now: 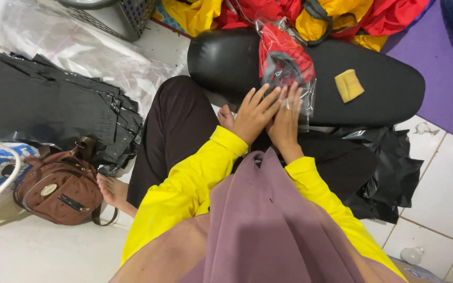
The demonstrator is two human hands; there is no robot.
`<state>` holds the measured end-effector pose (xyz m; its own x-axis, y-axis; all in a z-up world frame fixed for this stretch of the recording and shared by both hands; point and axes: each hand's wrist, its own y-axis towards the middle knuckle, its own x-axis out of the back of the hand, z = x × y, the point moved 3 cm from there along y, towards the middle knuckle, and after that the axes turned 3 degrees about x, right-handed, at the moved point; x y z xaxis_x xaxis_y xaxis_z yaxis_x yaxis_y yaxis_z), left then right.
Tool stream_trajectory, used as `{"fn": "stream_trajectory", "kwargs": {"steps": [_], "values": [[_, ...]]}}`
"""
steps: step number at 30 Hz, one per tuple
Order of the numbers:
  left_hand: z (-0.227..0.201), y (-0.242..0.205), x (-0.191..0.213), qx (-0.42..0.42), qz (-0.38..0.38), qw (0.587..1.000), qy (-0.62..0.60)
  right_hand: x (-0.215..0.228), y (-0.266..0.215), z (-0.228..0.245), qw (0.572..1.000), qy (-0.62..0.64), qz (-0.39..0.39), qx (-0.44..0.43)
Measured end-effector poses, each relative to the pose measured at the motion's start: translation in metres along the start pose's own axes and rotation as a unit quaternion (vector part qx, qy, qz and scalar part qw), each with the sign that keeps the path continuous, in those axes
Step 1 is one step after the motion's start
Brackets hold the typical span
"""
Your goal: The person folds a red rain cover, inserts it into a clear plastic bag, then into a black shipping bag, and finally uses scissors to cut a strap on a yellow rain cover.
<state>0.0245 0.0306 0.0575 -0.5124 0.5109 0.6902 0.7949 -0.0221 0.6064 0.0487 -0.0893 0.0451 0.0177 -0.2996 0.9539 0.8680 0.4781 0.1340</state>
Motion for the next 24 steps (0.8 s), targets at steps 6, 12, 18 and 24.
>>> {"fn": "stream_trajectory", "kwargs": {"steps": [6, 12, 18, 24], "values": [[-0.032, 0.013, 0.010, -0.054, -0.061, 0.996, -0.027, 0.016, -0.006, -0.007, 0.998, 0.029, -0.037, 0.044], [-0.031, 0.019, -0.009, -0.093, -0.075, 0.992, -0.047, 0.007, 0.008, -0.004, 0.999, 0.033, -0.023, 0.024], [-0.033, 0.011, -0.015, -0.103, -0.102, 0.983, -0.114, -0.002, 0.017, -0.009, 1.000, 0.029, -0.002, -0.009], [-0.041, 0.009, -0.001, -0.129, -0.061, 0.977, -0.158, 0.030, 0.040, 0.016, 1.000, 0.008, 0.002, 0.003]]}}
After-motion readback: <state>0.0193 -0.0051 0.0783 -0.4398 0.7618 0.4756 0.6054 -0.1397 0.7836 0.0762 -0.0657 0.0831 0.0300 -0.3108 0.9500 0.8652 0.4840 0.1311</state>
